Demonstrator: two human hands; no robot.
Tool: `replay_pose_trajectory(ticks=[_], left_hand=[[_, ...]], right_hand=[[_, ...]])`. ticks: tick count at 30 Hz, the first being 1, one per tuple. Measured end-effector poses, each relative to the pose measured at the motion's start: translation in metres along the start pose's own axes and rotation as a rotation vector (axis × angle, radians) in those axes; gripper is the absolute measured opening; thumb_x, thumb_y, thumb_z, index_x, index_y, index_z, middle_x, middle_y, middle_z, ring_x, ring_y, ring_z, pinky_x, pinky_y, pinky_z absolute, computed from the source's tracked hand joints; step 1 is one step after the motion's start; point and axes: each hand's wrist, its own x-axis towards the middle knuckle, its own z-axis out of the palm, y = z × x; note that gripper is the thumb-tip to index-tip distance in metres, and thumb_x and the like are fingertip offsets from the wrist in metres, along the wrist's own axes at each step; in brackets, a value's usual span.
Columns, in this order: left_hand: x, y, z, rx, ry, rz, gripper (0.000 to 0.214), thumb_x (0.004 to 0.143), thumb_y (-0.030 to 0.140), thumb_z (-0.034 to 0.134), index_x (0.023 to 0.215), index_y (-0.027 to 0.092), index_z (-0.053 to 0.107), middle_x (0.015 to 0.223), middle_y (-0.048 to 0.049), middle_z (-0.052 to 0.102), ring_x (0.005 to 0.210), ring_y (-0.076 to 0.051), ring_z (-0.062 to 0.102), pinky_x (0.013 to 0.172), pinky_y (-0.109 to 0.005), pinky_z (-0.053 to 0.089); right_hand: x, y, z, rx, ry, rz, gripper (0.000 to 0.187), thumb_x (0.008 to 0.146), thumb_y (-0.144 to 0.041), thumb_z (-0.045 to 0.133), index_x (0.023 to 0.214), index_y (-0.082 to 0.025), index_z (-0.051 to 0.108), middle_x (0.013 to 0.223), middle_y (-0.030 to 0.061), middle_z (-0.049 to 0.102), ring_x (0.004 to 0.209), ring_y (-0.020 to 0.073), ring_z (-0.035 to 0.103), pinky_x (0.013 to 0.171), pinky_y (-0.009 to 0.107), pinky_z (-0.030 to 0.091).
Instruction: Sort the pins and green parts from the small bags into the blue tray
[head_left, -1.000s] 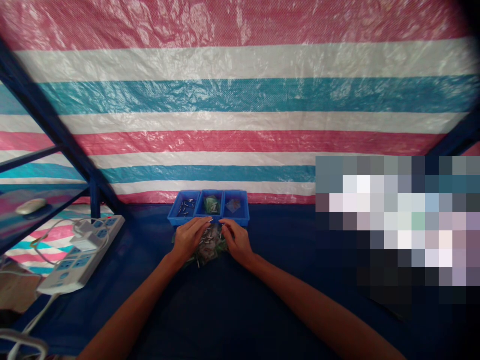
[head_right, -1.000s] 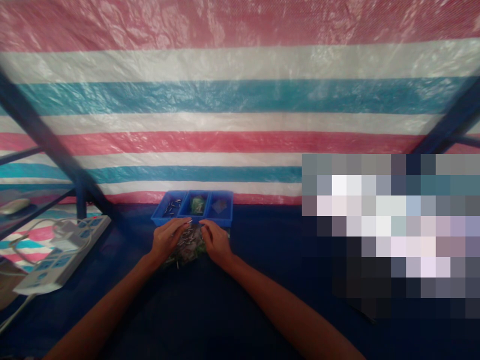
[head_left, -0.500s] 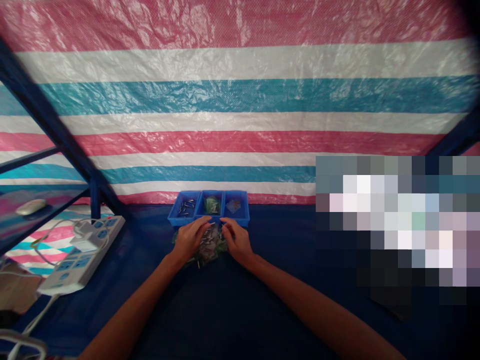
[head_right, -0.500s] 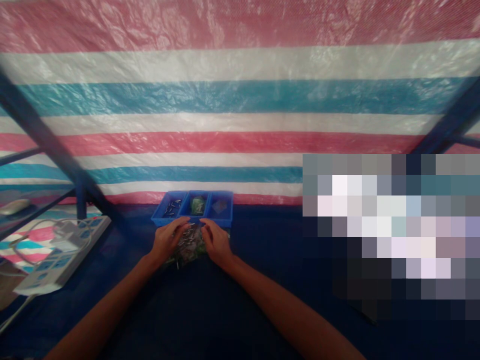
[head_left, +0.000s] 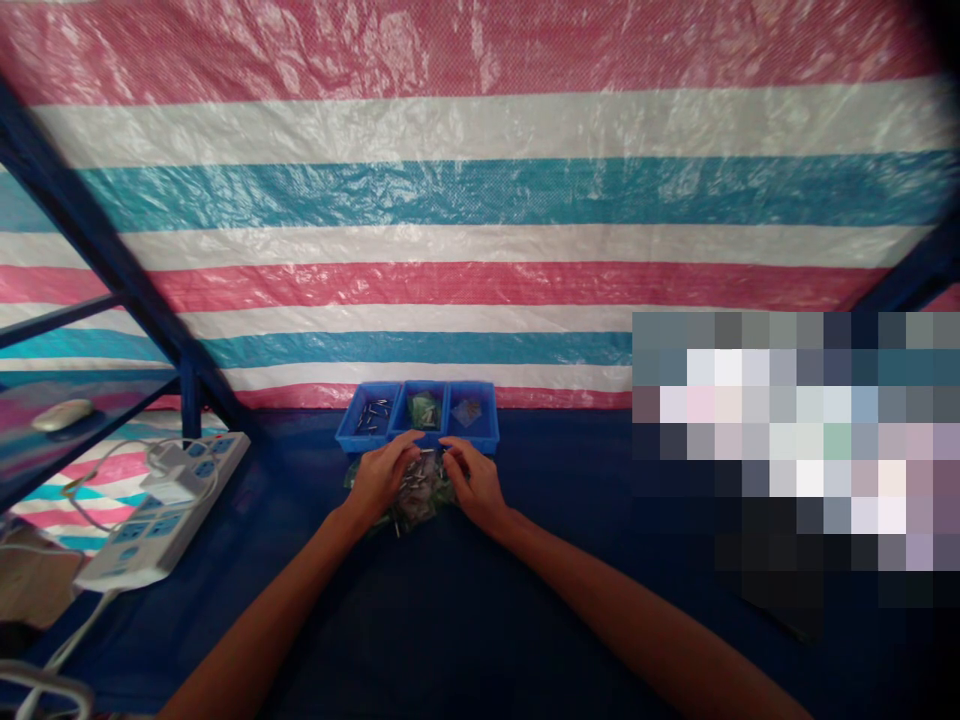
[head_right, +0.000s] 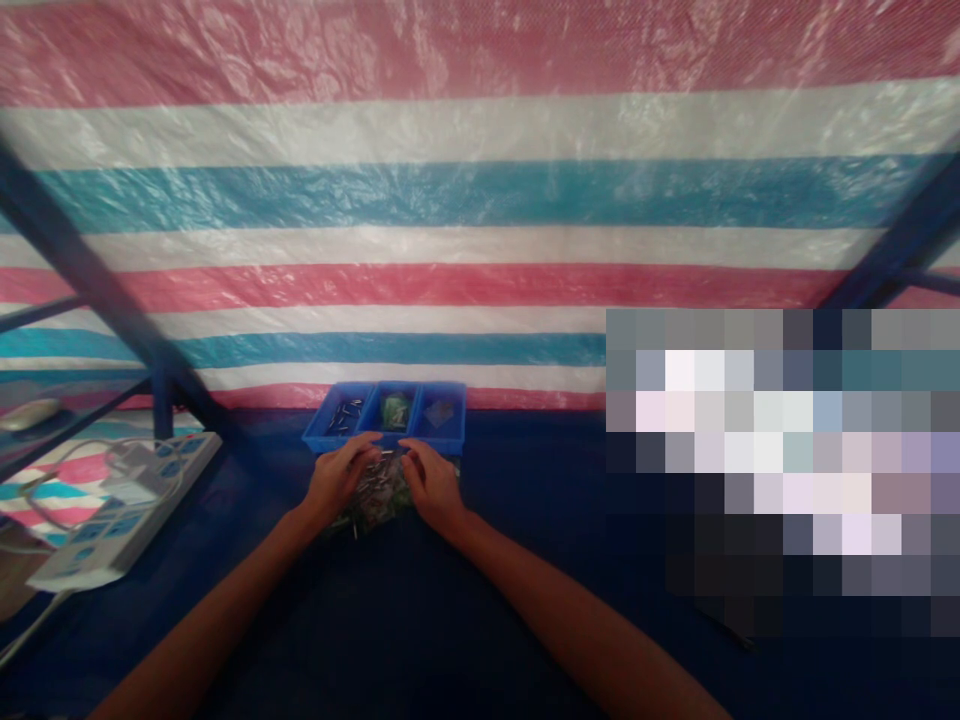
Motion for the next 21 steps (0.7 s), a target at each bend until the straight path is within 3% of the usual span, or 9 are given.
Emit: replay_pose_trajectory(ticks=[8, 17, 21], left_hand=[[0.0000, 0.0026, -0.0016, -0.003, -0.105, -0.092, 0.025, 0.094, 0.026, 0.040, 0.113, 0.020, 0.054, 0.066, 0.0020, 0.065, 0.061, -0.014, 0.066, 0.059, -0.021, 0.048], [-0.0019, -0.0004, 0.0021, -0.070, -0.121, -0.105, 0.026, 0.091, 0.027, 0.046, 0.116, 0.021, 0.052, 0.074, 0.0005, 0.069, 0.064, -0.014, 0.067, 0.060, -0.021, 0.048], [-0.0017, 0.0023, 0.0012, -0.068, -0.105, -0.094, 0.026, 0.091, 0.028, 0.045, 0.115, 0.021, 0.053, 0.068, 0.0027, 0.068, 0.057, -0.013, 0.064, 0.056, -0.020, 0.047]], right_hand=[[0.0013, -0.0015, -0.0002, -0.015, -0.014, -0.060, 0.026, 0.094, -0.027, 0.041, 0.107, -0.018, 0.061, 0.091, 0.0063, 0.065, 0.081, 0.0172, 0.060, 0.077, 0.029, 0.047], [0.0008, -0.0018, 0.0000, -0.063, -0.055, -0.103, 0.021, 0.092, -0.029, 0.047, 0.099, -0.019, 0.064, 0.080, 0.0046, 0.062, 0.068, 0.0154, 0.056, 0.066, 0.027, 0.045], [0.0016, -0.0010, 0.0011, -0.059, -0.047, -0.107, 0.020, 0.092, -0.028, 0.047, 0.096, -0.019, 0.064, 0.081, 0.0044, 0.063, 0.070, 0.0156, 0.058, 0.067, 0.026, 0.046]])
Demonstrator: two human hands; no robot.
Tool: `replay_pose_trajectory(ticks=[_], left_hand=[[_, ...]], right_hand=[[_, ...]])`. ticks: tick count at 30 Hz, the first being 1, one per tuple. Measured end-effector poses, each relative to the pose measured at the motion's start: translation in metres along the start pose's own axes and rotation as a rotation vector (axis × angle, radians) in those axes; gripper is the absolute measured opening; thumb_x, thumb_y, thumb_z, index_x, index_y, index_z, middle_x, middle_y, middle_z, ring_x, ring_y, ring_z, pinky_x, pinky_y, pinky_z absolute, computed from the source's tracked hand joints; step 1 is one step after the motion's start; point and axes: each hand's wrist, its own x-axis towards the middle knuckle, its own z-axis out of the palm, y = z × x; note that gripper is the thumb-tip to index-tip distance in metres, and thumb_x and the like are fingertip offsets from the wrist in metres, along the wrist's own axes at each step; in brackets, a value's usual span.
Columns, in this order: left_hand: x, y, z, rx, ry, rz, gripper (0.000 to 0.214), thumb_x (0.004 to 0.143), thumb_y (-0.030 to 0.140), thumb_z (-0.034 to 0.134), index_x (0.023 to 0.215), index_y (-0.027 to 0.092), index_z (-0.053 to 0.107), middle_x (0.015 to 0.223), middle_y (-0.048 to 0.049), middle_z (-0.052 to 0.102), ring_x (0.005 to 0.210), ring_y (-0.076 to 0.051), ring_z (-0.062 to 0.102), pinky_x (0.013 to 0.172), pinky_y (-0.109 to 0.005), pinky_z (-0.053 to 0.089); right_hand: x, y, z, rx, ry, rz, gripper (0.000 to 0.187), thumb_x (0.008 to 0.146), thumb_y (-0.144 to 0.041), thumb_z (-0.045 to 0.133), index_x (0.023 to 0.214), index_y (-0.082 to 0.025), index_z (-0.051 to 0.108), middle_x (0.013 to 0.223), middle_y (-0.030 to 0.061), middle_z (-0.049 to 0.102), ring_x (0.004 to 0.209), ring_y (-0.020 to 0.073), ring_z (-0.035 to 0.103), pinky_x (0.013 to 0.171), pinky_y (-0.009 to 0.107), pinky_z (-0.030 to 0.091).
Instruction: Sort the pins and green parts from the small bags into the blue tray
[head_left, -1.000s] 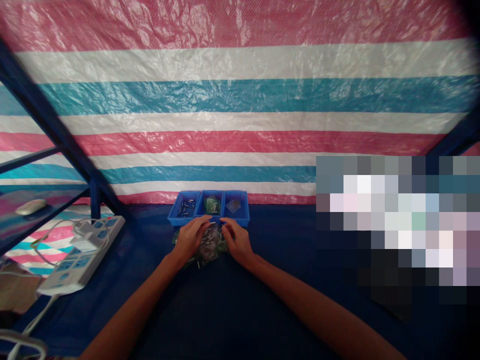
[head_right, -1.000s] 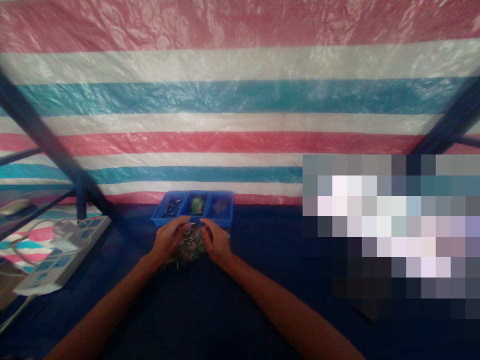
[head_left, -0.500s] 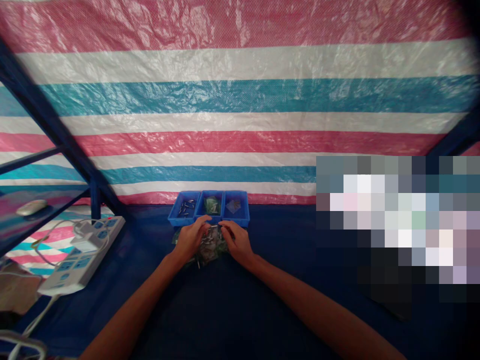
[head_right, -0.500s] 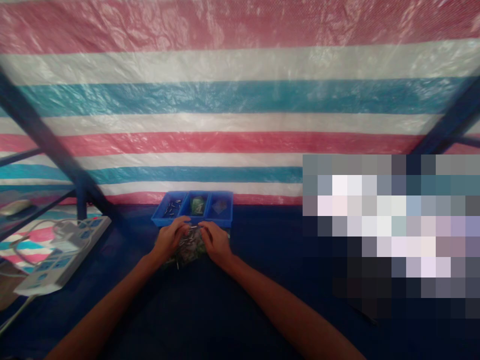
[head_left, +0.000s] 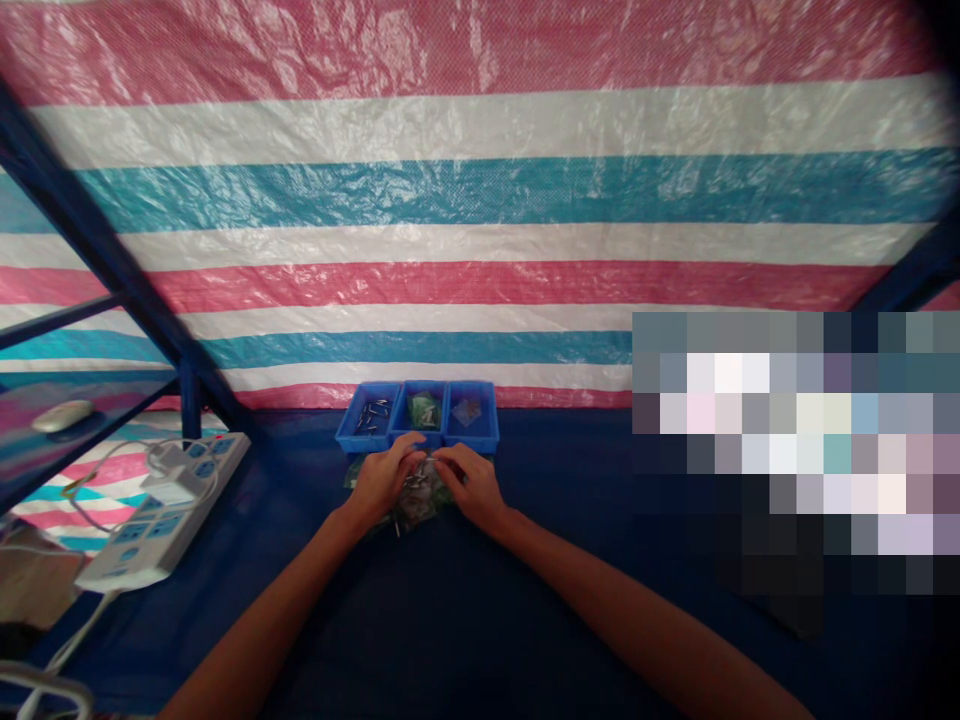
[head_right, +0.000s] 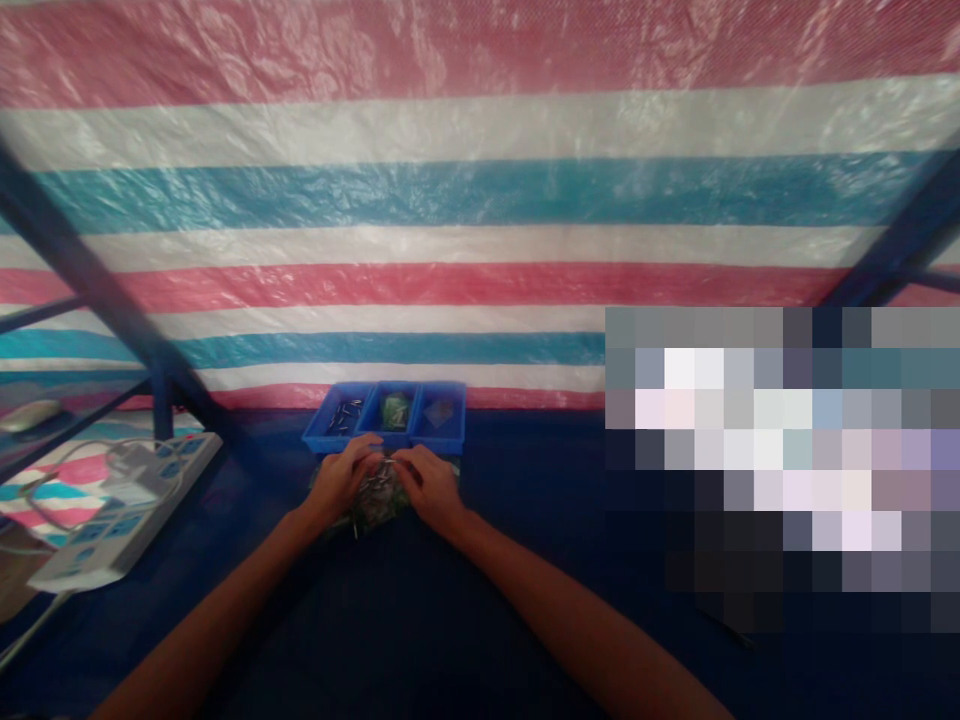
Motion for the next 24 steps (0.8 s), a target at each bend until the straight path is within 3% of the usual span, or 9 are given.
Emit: replay_pose_trajectory(ticks=[8, 16, 24], left_hand=[[0.0008, 0.0013, -0.0067, 0.089, 0.109, -0.009, 0.024, 0.090, 0.034, 0.052, 0.107, 0.019, 0.059, 0.080, -0.0007, 0.069, 0.062, -0.012, 0.063, 0.060, -0.021, 0.047], [0.0040, 0.0083, -0.0078, 0.083, 0.034, 0.147, 0.019, 0.092, 0.033, 0.048, 0.094, 0.019, 0.062, 0.083, -0.0030, 0.065, 0.077, -0.013, 0.062, 0.071, -0.022, 0.048], [0.0029, 0.0061, -0.0051, 0.077, 0.033, 0.164, 0.016, 0.092, 0.027, 0.047, 0.095, 0.019, 0.061, 0.086, -0.0030, 0.065, 0.078, -0.013, 0.061, 0.072, -0.022, 0.047]], right_hand=[[0.0009, -0.0009, -0.0011, 0.031, 0.062, 0.100, 0.020, 0.093, -0.028, 0.045, 0.092, -0.019, 0.062, 0.083, 0.0037, 0.065, 0.074, 0.0156, 0.058, 0.069, 0.026, 0.044], [0.0021, -0.0031, -0.0025, 0.013, 0.112, 0.129, 0.026, 0.094, -0.031, 0.042, 0.084, -0.018, 0.062, 0.076, 0.0029, 0.063, 0.069, 0.0150, 0.058, 0.066, 0.025, 0.043], [0.0022, -0.0022, -0.0027, 0.000, 0.090, 0.118, 0.028, 0.095, -0.031, 0.041, 0.079, -0.018, 0.061, 0.073, 0.0024, 0.060, 0.068, 0.0152, 0.056, 0.065, 0.026, 0.041]])
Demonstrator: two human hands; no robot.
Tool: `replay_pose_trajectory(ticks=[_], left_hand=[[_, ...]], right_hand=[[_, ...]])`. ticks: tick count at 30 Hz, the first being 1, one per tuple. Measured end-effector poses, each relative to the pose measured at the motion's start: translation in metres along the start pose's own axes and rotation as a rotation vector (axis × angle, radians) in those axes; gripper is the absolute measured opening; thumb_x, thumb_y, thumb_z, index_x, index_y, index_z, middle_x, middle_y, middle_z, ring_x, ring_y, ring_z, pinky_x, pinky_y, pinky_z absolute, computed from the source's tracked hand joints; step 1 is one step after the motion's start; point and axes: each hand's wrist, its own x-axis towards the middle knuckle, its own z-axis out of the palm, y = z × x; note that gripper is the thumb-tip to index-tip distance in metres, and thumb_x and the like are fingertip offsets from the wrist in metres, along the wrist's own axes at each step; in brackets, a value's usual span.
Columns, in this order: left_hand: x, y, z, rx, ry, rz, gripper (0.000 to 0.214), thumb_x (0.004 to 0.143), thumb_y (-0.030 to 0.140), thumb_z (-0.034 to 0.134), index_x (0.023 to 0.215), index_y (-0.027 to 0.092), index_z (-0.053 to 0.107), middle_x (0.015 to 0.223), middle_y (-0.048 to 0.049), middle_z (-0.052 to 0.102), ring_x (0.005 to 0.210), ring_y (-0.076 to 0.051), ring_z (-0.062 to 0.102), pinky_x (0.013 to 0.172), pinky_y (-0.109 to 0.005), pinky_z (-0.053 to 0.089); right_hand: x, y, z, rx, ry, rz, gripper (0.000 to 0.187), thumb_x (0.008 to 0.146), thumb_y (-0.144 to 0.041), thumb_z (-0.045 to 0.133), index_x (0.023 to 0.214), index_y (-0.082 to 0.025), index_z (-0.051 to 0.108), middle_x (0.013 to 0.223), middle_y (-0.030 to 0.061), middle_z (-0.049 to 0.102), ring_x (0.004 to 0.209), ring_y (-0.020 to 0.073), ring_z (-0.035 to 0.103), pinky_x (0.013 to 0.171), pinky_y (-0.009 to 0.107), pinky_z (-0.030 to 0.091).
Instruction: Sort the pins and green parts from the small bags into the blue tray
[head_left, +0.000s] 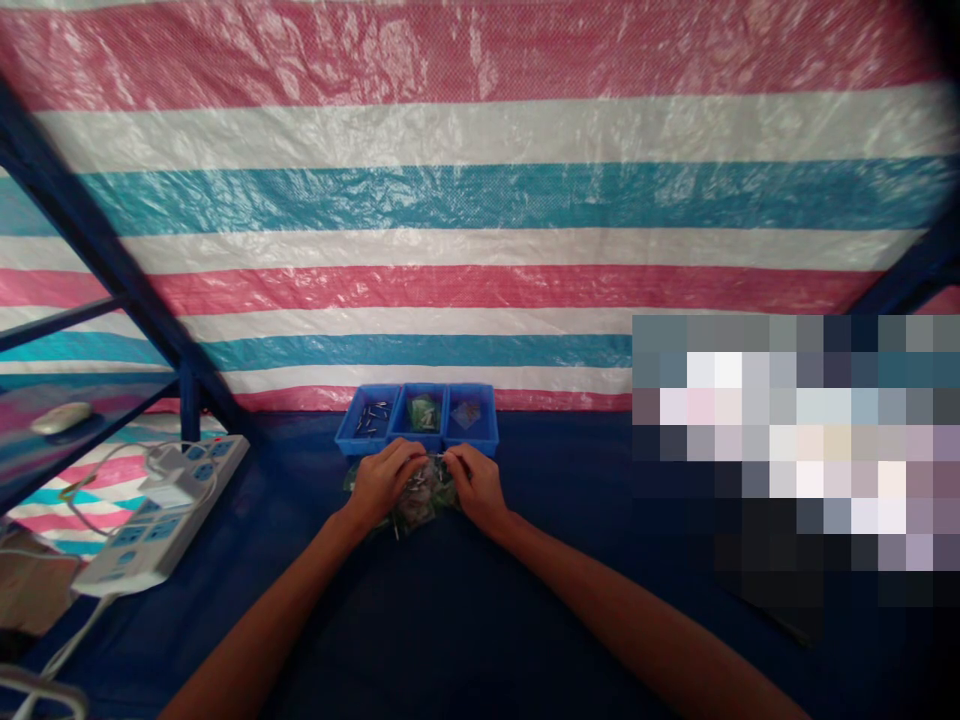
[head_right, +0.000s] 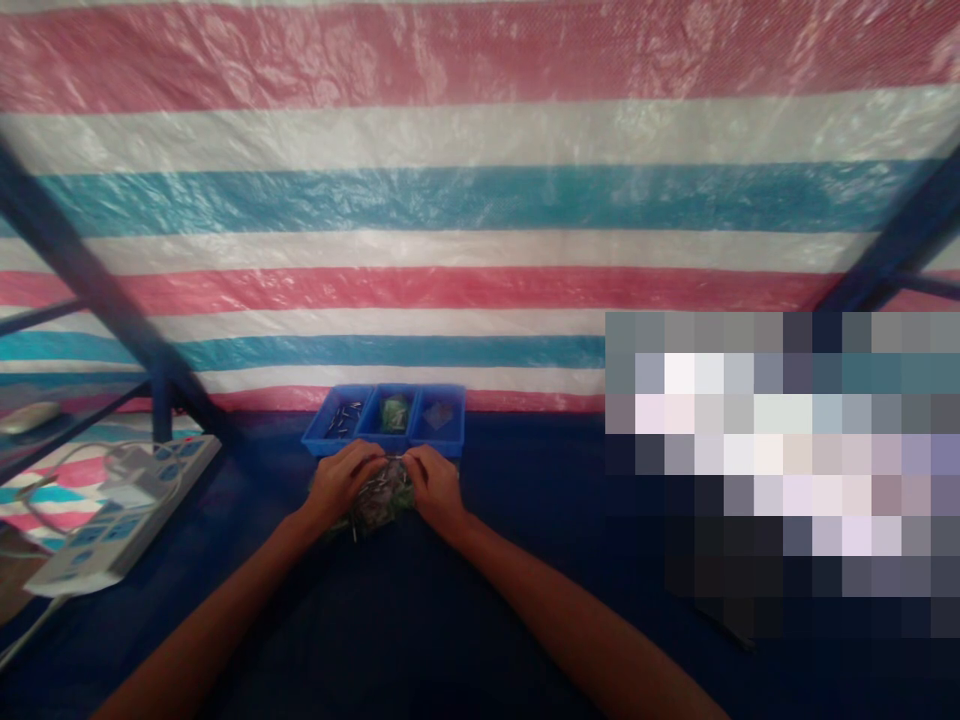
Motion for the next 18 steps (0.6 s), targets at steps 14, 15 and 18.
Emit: replay_pose_trajectory(ticks=[14, 15, 18], left_hand=[[-0.0011, 0.0008, -0.0005, 0.008, -0.040, -0.045, 0.018, 0.094, 0.026, 0.043, 0.092, 0.019, 0.059, 0.084, -0.0023, 0.063, 0.076, -0.013, 0.061, 0.070, -0.022, 0.045], [-0.0013, 0.0006, -0.0004, 0.009, -0.042, -0.045, 0.018, 0.094, 0.027, 0.043, 0.092, 0.018, 0.059, 0.084, -0.0023, 0.063, 0.077, -0.013, 0.060, 0.071, -0.022, 0.045], [-0.0016, 0.0005, -0.0007, 0.013, -0.040, -0.046, 0.020, 0.095, 0.027, 0.042, 0.092, 0.018, 0.059, 0.084, -0.0026, 0.063, 0.078, -0.013, 0.061, 0.072, -0.022, 0.045]], right_hand=[[-0.0014, -0.0010, -0.0007, 0.058, -0.023, 0.006, 0.021, 0.093, -0.030, 0.045, 0.098, -0.018, 0.062, 0.087, 0.0047, 0.065, 0.076, 0.0160, 0.060, 0.072, 0.026, 0.045], [-0.0020, -0.0006, -0.0004, 0.055, -0.029, 0.014, 0.021, 0.093, -0.031, 0.046, 0.096, -0.017, 0.062, 0.084, 0.0042, 0.065, 0.073, 0.0153, 0.059, 0.069, 0.025, 0.045], [-0.0029, -0.0001, 0.0005, 0.045, -0.041, 0.016, 0.021, 0.092, -0.032, 0.048, 0.092, -0.017, 0.061, 0.080, 0.0031, 0.063, 0.068, 0.0141, 0.057, 0.066, 0.024, 0.043]])
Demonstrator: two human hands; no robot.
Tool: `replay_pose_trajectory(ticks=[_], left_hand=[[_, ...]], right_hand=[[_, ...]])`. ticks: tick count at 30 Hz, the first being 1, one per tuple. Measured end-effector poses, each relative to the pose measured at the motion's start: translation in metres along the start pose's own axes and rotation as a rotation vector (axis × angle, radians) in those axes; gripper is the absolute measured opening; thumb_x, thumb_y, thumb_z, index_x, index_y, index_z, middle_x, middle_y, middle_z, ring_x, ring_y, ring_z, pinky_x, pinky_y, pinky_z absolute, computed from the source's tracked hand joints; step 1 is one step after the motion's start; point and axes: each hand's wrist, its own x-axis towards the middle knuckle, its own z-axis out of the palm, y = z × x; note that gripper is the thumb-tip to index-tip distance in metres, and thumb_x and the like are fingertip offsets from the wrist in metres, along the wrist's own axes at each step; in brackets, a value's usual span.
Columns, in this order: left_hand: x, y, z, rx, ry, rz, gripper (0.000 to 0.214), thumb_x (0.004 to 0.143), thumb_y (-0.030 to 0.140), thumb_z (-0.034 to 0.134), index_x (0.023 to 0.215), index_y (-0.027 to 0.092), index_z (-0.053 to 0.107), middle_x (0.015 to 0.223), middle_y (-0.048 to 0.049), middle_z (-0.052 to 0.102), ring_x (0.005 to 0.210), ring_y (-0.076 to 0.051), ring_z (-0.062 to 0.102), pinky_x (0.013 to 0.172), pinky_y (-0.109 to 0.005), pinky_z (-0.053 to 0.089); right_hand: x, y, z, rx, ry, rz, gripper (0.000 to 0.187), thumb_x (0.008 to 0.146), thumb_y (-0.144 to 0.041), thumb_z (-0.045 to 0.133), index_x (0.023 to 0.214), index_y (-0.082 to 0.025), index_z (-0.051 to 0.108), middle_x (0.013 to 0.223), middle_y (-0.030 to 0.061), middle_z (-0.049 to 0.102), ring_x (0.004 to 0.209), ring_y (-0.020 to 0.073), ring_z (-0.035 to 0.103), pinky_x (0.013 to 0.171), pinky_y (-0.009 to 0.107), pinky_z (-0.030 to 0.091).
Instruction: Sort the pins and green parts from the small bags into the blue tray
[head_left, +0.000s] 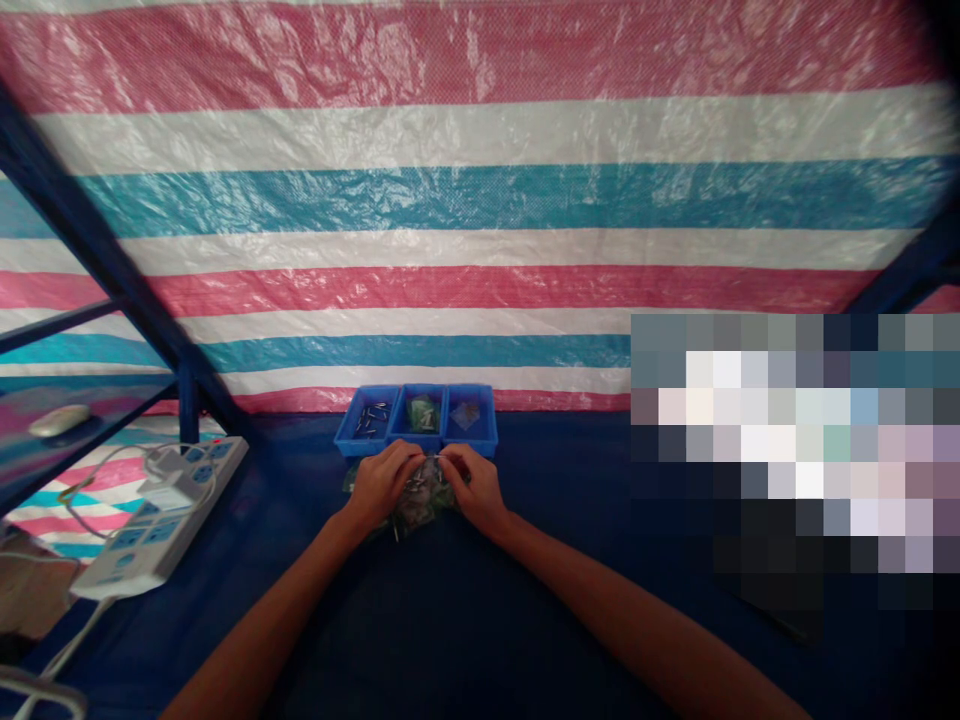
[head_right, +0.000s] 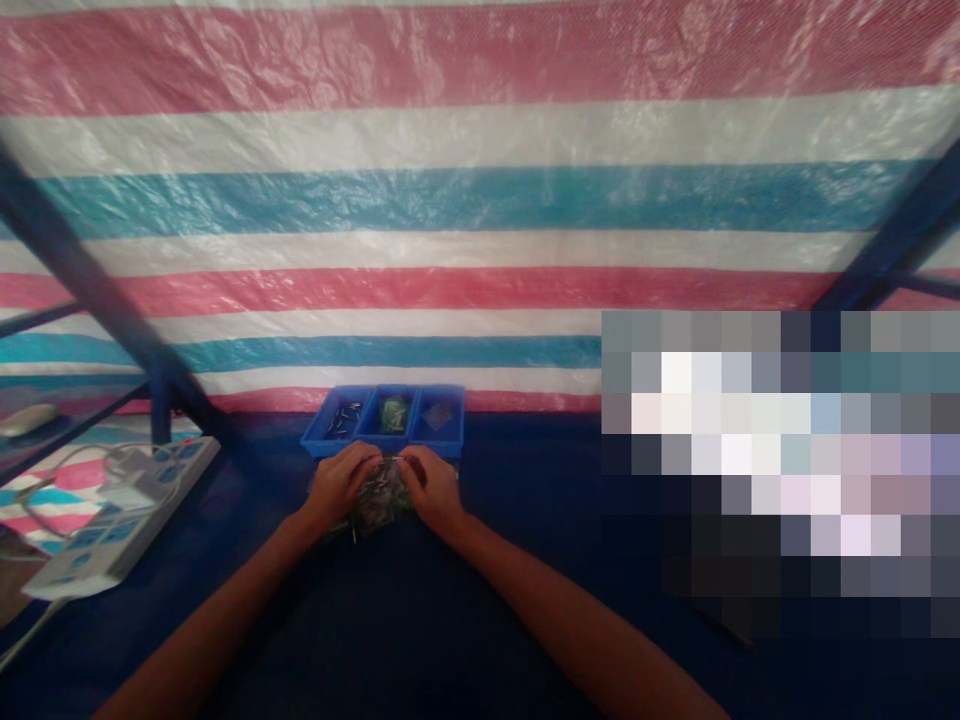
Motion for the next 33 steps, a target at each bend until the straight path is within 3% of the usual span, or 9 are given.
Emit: replay_pose_trajectory(ticks=[14, 16, 20, 23, 26, 28, 30, 33], left_hand=[[0.000, 0.005, -0.004, 0.010, 0.012, 0.045, 0.019, 0.092, 0.030, 0.047, 0.092, 0.018, 0.062, 0.084, -0.0032, 0.067, 0.076, -0.013, 0.063, 0.071, -0.022, 0.047], [0.000, 0.004, -0.004, 0.027, 0.096, -0.002, 0.022, 0.092, 0.031, 0.047, 0.089, 0.018, 0.063, 0.081, -0.0032, 0.068, 0.072, -0.012, 0.063, 0.068, -0.022, 0.046], [0.001, -0.012, -0.014, 0.169, 0.434, -0.252, 0.025, 0.091, 0.035, 0.049, 0.085, 0.016, 0.065, 0.072, -0.0020, 0.067, 0.059, -0.011, 0.059, 0.062, -0.022, 0.044], [0.003, -0.035, -0.027, 0.337, 0.525, -0.331, 0.028, 0.091, 0.037, 0.048, 0.086, 0.016, 0.066, 0.075, -0.0044, 0.066, 0.066, -0.015, 0.058, 0.068, -0.026, 0.042], [0.006, -0.054, -0.038, 0.531, 0.502, -0.409, 0.030, 0.091, 0.038, 0.046, 0.086, 0.016, 0.066, 0.086, -0.0094, 0.066, 0.089, -0.024, 0.058, 0.083, -0.035, 0.039], [0.007, -0.059, -0.040, 0.583, 0.435, -0.451, 0.030, 0.091, 0.039, 0.046, 0.102, 0.017, 0.064, 0.107, -0.0129, 0.062, 0.102, -0.028, 0.054, 0.087, -0.039, 0.036], [0.009, -0.059, -0.038, 0.578, 0.361, -0.468, 0.035, 0.090, 0.039, 0.046, 0.116, 0.018, 0.058, 0.123, -0.0149, 0.054, 0.111, -0.030, 0.050, 0.089, -0.041, 0.036], [0.010, -0.054, -0.033, 0.508, 0.282, -0.432, 0.036, 0.089, 0.038, 0.047, 0.118, 0.019, 0.056, 0.130, -0.0149, 0.048, 0.118, -0.030, 0.046, 0.092, -0.042, 0.037]], right_hand=[[0.002, -0.001, -0.002, -0.054, 0.000, -0.053, 0.024, 0.093, -0.029, 0.044, 0.085, -0.016, 0.063, 0.076, 0.0033, 0.061, 0.071, 0.0140, 0.055, 0.069, 0.024, 0.041], [0.002, -0.002, -0.002, -0.031, 0.000, -0.053, 0.025, 0.094, -0.028, 0.042, 0.090, -0.016, 0.064, 0.080, 0.0039, 0.062, 0.074, 0.0143, 0.056, 0.071, 0.024, 0.042], [0.003, -0.003, -0.003, 0.008, 0.006, -0.055, 0.027, 0.095, -0.026, 0.039, 0.096, -0.015, 0.064, 0.083, 0.0043, 0.063, 0.077, 0.0145, 0.057, 0.073, 0.024, 0.042], [0.003, -0.003, -0.002, 0.004, 0.002, -0.056, 0.028, 0.095, -0.026, 0.039, 0.094, -0.016, 0.064, 0.080, 0.0040, 0.062, 0.075, 0.0146, 0.057, 0.072, 0.025, 0.042], [0.003, -0.002, -0.002, -0.002, 0.000, -0.055, 0.028, 0.095, -0.027, 0.039, 0.093, -0.015, 0.064, 0.078, 0.0037, 0.061, 0.073, 0.0145, 0.056, 0.070, 0.025, 0.041], [0.002, -0.001, -0.002, -0.005, -0.002, -0.055, 0.028, 0.095, -0.027, 0.039, 0.092, -0.016, 0.064, 0.078, 0.0036, 0.060, 0.074, 0.0146, 0.056, 0.071, 0.025, 0.041], [0.002, 0.000, -0.001, -0.011, -0.005, -0.057, 0.027, 0.095, -0.026, 0.039, 0.091, -0.016, 0.064, 0.079, 0.0038, 0.061, 0.075, 0.0148, 0.056, 0.071, 0.025, 0.041], [0.001, 0.000, -0.001, -0.038, -0.005, -0.054, 0.027, 0.095, -0.026, 0.039, 0.090, -0.016, 0.064, 0.078, 0.0036, 0.060, 0.073, 0.0148, 0.056, 0.071, 0.025, 0.041]])
